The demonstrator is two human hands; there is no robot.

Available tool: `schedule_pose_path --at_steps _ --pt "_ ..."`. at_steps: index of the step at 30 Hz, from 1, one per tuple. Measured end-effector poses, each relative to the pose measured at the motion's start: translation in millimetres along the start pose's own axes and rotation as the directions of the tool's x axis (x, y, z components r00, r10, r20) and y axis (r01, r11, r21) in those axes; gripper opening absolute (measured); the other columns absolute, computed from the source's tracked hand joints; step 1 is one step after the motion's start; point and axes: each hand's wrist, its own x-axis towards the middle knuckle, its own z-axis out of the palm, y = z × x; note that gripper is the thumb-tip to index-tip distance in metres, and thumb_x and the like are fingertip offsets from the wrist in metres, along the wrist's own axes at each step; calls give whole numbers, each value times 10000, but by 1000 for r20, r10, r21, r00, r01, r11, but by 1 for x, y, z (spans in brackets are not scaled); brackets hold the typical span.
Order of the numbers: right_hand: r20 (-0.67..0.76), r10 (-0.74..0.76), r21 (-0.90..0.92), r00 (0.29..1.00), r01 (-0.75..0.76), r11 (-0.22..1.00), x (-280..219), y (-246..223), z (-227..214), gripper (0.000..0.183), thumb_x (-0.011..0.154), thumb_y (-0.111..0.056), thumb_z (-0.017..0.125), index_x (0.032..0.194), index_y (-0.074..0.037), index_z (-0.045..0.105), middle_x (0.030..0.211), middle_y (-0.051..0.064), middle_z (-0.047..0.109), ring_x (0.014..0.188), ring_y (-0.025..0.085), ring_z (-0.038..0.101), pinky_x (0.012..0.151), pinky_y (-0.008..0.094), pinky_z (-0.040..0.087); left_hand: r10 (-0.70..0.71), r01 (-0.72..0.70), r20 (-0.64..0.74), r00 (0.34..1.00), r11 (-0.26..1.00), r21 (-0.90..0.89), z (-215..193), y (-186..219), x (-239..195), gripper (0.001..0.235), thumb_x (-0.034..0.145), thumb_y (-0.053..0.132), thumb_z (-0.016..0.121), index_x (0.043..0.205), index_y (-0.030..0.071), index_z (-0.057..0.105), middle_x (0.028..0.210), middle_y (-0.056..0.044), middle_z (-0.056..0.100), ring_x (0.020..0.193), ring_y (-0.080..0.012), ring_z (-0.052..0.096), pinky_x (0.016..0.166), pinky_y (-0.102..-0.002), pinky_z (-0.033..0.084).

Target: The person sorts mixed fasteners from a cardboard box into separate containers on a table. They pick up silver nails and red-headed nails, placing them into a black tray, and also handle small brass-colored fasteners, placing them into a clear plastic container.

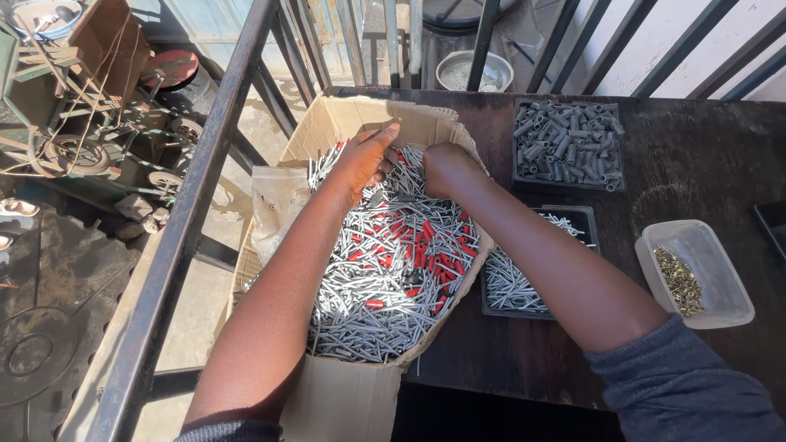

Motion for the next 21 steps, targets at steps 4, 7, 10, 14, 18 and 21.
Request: schedule_pose_path --at_steps 4,7,10,14,18,21 --pt "6 56 50 998 -57 997 7 1 9 226 631 -209 702 726 -21 783 661 185 704 724 421 742 689 539 622 -10 10 -2 1000 1000 6 -2 -3 6 339 941 469 684 945 130 681 654 -25 630 539 -87 614 422 -140 402" --pt "38 80 65 996 -83 994 1 -3 -1 259 643 -179 684 781 15 786 698 204 721 757 438 743 729 535 625 -7 7 -1 1000 1000 -10 -5 -10 14 332 946 454 687 934 123 705 648 -23 640 528 -87 614 418 -142 405" --pt "22 76 71 997 -78 994 2 -2 1 263 627 -171 697 782 17 792 694 210 718 750 444 740 726 531 625 -2 2 2 1000 999 -32 -5 -10 16 333 946 451 689 941 118 700 643 -25 632 524 -84 611 416 -142 409" --pt "14 83 67 996 -84 994 1 -2 4 267 605 -190 698 759 7 790 679 197 713 740 432 743 711 530 627 -20 20 24 1000 1000 -17 -4 -9 15 343 944 477 683 953 135 705 652 -22 651 527 -88 626 438 -155 427" --pt "51 90 149 995 -97 984 -8 -6 -17 263 625 -163 725 808 2 816 697 215 720 775 463 737 757 513 616 -45 45 48 998 999 8 -5 -10 15 372 944 507 662 968 144 740 677 -16 674 540 -84 635 459 -167 456" --pt "90 131 264 987 -151 953 -17 -12 -53 170 677 -172 674 748 -68 788 734 240 731 826 505 726 724 557 582 -86 82 77 993 995 57 -5 1 -1 438 955 565 598 965 158 759 716 -12 711 591 -84 641 525 -193 484"
